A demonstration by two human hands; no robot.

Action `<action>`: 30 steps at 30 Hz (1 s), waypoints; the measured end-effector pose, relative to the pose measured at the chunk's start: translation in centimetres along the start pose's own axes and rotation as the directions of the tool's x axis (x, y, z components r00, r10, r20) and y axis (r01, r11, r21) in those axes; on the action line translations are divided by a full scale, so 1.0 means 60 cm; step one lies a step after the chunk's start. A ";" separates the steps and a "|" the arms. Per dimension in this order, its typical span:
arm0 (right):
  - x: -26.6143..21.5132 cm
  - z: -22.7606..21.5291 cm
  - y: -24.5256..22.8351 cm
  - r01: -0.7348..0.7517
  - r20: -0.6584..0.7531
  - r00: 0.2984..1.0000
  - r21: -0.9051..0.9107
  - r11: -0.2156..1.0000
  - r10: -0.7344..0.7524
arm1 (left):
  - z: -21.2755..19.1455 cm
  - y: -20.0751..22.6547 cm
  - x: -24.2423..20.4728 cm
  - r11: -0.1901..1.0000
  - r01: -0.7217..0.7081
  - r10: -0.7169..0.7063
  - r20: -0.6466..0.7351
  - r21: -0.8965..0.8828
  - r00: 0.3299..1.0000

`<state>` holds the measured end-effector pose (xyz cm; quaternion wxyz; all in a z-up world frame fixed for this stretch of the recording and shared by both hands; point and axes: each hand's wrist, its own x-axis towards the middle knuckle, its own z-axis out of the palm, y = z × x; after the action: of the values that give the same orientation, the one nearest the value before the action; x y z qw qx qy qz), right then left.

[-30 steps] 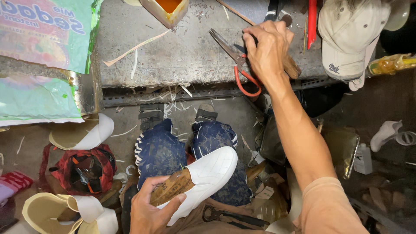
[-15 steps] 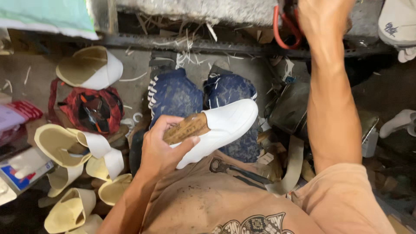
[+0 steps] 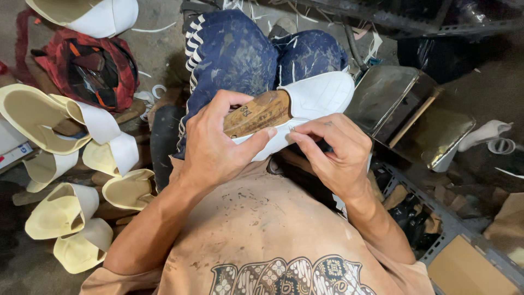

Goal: The person shapes a white shoe using a wooden last, a hammer, and pliers. They repeatedly strike the shoe's edges with the hammer and use pliers to pull and adjust the material, rotating the shoe to work on different sides.

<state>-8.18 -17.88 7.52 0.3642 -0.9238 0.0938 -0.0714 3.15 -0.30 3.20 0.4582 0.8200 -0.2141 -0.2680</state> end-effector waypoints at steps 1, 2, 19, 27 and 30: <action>0.001 0.001 0.001 0.002 0.004 1.000 -0.003 1.000 -0.002 | 0.000 -0.001 0.000 1.000 0.002 -0.002 -0.003 -0.004 1.000; 0.003 0.002 0.001 0.011 0.015 1.000 -0.011 1.000 -0.011 | -0.001 -0.001 0.001 1.000 -0.010 0.010 -0.010 -0.015 1.000; 0.013 -0.005 -0.004 0.017 0.090 0.996 -0.035 0.999 -0.014 | 0.002 -0.006 0.001 0.997 -0.065 0.064 -0.035 -0.045 0.997; 0.019 -0.009 -0.007 0.017 0.119 0.993 -0.062 0.998 -0.009 | 0.003 -0.005 0.001 0.998 -0.039 0.037 -0.034 -0.044 0.999; 0.022 -0.009 -0.009 0.006 0.122 0.992 -0.045 0.999 0.000 | 0.004 -0.008 0.001 0.997 -0.056 0.054 -0.042 -0.045 0.998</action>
<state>-6.95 -18.16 8.34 0.3481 -0.9347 0.0715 -0.0130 3.09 -0.25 2.66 0.4887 0.8082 -0.2209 -0.2432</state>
